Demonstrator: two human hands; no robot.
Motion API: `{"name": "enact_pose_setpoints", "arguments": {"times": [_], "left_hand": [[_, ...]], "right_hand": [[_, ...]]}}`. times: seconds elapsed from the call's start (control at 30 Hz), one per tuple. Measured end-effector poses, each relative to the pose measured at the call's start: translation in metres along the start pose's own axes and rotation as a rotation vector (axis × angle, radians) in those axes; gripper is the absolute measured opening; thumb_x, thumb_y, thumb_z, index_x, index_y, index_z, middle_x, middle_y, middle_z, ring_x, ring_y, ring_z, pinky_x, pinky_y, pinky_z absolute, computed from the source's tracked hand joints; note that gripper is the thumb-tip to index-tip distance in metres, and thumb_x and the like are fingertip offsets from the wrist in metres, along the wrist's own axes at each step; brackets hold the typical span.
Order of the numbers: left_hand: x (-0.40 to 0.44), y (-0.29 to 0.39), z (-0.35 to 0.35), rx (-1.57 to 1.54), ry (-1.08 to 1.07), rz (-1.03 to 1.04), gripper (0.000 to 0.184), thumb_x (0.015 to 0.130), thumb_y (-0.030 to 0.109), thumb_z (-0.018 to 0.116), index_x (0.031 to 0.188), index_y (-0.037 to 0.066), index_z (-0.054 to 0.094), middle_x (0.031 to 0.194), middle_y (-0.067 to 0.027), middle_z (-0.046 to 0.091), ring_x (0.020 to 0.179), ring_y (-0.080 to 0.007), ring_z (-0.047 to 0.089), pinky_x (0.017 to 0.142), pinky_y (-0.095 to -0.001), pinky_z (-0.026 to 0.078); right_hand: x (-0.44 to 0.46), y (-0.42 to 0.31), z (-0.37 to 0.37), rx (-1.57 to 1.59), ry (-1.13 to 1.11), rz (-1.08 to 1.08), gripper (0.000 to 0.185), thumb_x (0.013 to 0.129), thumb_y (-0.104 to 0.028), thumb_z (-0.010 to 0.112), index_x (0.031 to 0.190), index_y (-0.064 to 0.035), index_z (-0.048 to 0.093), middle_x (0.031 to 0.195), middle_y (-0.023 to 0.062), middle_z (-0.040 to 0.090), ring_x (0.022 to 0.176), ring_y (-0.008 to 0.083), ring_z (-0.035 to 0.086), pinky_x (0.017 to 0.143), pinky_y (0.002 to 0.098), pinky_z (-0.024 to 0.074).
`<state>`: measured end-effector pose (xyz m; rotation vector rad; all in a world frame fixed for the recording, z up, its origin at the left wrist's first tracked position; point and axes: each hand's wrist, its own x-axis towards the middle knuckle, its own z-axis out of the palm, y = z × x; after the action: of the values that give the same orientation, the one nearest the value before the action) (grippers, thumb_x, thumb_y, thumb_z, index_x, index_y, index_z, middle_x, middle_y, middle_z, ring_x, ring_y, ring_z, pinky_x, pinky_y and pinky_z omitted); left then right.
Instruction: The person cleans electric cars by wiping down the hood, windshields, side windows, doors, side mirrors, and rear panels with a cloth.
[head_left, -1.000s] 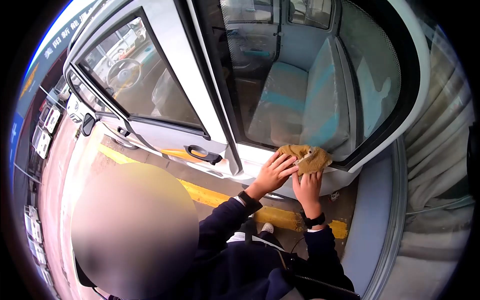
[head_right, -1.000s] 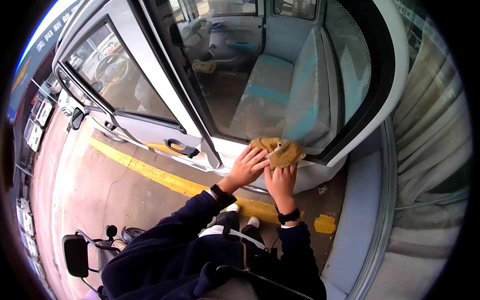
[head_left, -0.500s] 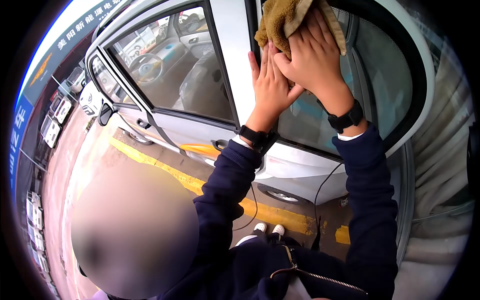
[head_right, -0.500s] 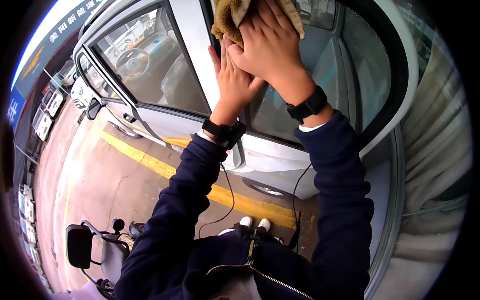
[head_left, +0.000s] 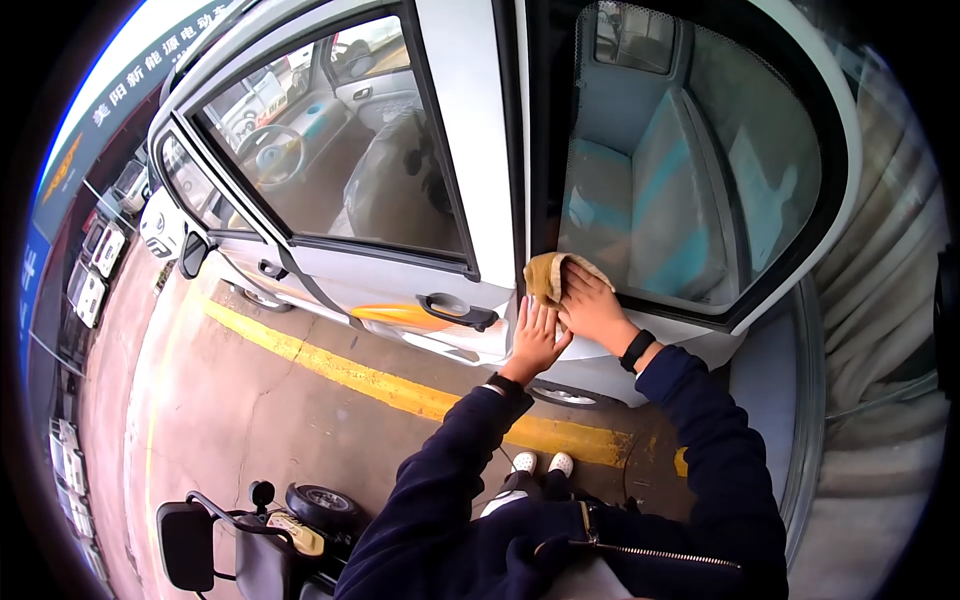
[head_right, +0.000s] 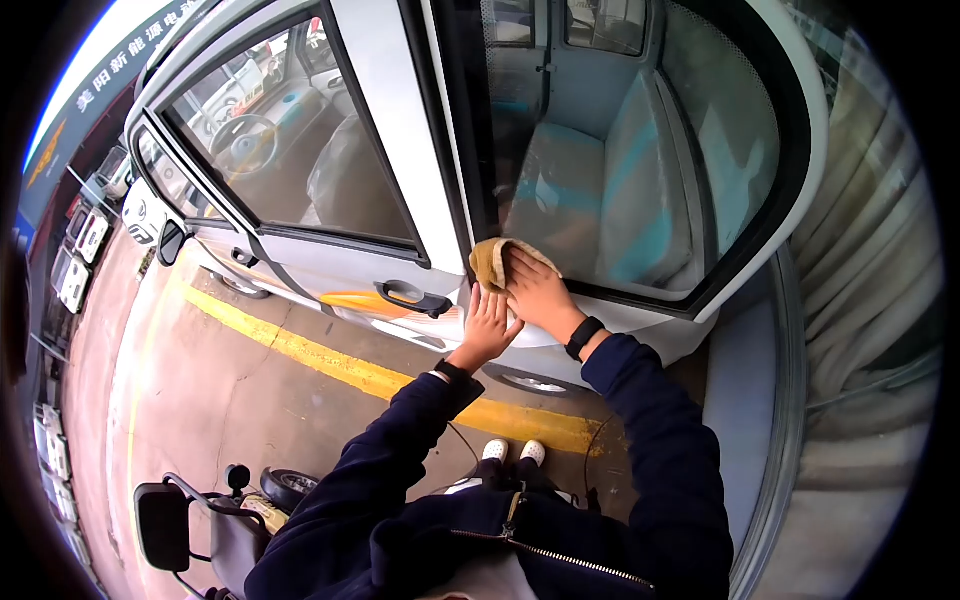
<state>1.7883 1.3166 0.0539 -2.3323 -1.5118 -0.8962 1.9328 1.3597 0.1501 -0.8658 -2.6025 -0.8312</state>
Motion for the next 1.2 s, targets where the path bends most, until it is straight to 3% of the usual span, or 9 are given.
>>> {"name": "enact_pose_setpoints", "arguments": {"times": [0.13, 0.27, 0.47, 0.6, 0.73, 0.93, 0.97, 1.1, 1.2], "left_hand": [[-0.009, 0.01, -0.002, -0.158, -0.061, -0.062, 0.067, 0.091, 0.041, 0.052, 0.13, -0.011, 0.041, 0.134, -0.026, 0.046, 0.132, -0.041, 0.036, 0.116, -0.049, 0.018], [0.016, 0.031, -0.026, -0.494, -0.09, -0.103, 0.084, 0.087, 0.025, 0.062, 0.14, -0.016, 0.013, 0.147, -0.0373, 0.015, 0.139, -0.0541, 0.01, 0.115, -0.0519, 0.015], [0.149, 0.028, -0.156, -0.335, 0.422, 0.04, 0.088, 0.08, 0.014, 0.063, 0.144, -0.015, 0.01, 0.15, -0.0379, 0.008, 0.141, -0.053, 0.005, 0.116, -0.0535, 0.012], [0.229, 0.017, -0.219, -0.175, 0.652, 0.073, 0.085, 0.084, 0.025, 0.057, 0.143, -0.016, 0.011, 0.151, -0.0365, 0.009, 0.142, -0.0515, 0.004, 0.116, -0.0518, 0.009], [0.247, 0.0, -0.219, -0.01, 0.761, 0.105, 0.079, 0.088, 0.031, 0.051, 0.14, -0.017, 0.016, 0.15, -0.0379, 0.01, 0.142, -0.0515, 0.006, 0.116, -0.0522, 0.009], [0.159, -0.013, -0.122, 0.111, 0.376, -0.05, 0.078, 0.09, 0.039, 0.047, 0.144, -0.011, 0.021, 0.149, -0.0382, 0.011, 0.137, -0.0601, -0.001, 0.114, -0.0587, 0.007], [0.137, -0.009, -0.098, -0.017, 0.348, -0.061, 0.071, 0.09, 0.035, 0.043, 0.144, -0.007, 0.026, 0.147, -0.0379, 0.017, 0.138, -0.0569, 0.0, 0.113, -0.0646, -0.004], [0.039, -0.001, -0.002, -0.052, -0.045, -0.129, 0.071, 0.094, 0.039, 0.041, 0.147, -0.004, 0.022, 0.151, -0.0347, 0.011, 0.139, -0.0548, 0.002, 0.114, -0.0617, 0.0], [-0.003, 0.019, 0.023, -0.234, -0.23, -0.209, 0.074, 0.096, 0.039, 0.042, 0.144, -0.012, 0.018, 0.147, -0.0409, 0.01, 0.137, -0.0582, 0.004, 0.115, -0.0577, 0.002]], "right_hand": [[-0.001, 0.001, 0.001, 0.17, 0.052, 0.006, 0.042, 0.081, -0.033, 0.059, 0.114, -0.0077, 0.066, 0.123, 0.0069, 0.063, 0.128, 0.0223, 0.047, 0.116, 0.0379, 0.0238], [0.015, 0.016, -0.04, 0.225, 0.26, 0.131, 0.03, 0.078, -0.026, 0.061, 0.101, -0.0079, 0.069, 0.111, 0.0068, 0.066, 0.117, 0.0203, 0.055, 0.114, 0.0375, 0.0276], [0.109, 0.079, -0.152, 0.169, 0.662, 0.217, 0.031, 0.076, -0.023, 0.063, 0.099, -0.0032, 0.067, 0.111, 0.0161, 0.065, 0.119, 0.0308, 0.054, 0.114, 0.0433, 0.0273], [0.181, 0.122, -0.215, -0.05, 0.936, 0.099, 0.031, 0.074, -0.025, 0.062, 0.093, -0.0017, 0.067, 0.112, 0.0157, 0.065, 0.121, 0.031, 0.052, 0.113, 0.0409, 0.0291], [0.208, 0.129, -0.215, -0.097, 0.934, 0.076, 0.034, 0.074, -0.028, 0.061, 0.096, -0.0024, 0.068, 0.115, 0.0156, 0.065, 0.122, 0.0301, 0.052, 0.113, 0.0397, 0.0296], [0.141, 0.074, -0.142, 0.122, 0.569, 0.075, 0.042, 0.083, -0.031, 0.057, 0.114, -0.0044, 0.066, 0.127, 0.0137, 0.06, 0.13, 0.0264, 0.045, 0.117, 0.0403, 0.0211], [0.126, 0.063, -0.123, 0.142, 0.526, 0.049, 0.042, 0.084, -0.031, 0.057, 0.115, -0.005, 0.066, 0.128, 0.0124, 0.059, 0.131, 0.0255, 0.044, 0.118, 0.0401, 0.0204], [0.054, 0.018, -0.026, 0.185, 0.268, -0.025, 0.041, 0.086, -0.029, 0.054, 0.12, -0.0064, 0.063, 0.13, 0.0094, 0.058, 0.132, 0.0228, 0.043, 0.118, 0.0395, 0.0192], [0.013, -0.002, 0.01, 0.143, 0.169, -0.03, 0.039, 0.086, -0.027, 0.054, 0.118, -0.0061, 0.064, 0.127, 0.0093, 0.06, 0.13, 0.0227, 0.045, 0.117, 0.0392, 0.0221]]}}
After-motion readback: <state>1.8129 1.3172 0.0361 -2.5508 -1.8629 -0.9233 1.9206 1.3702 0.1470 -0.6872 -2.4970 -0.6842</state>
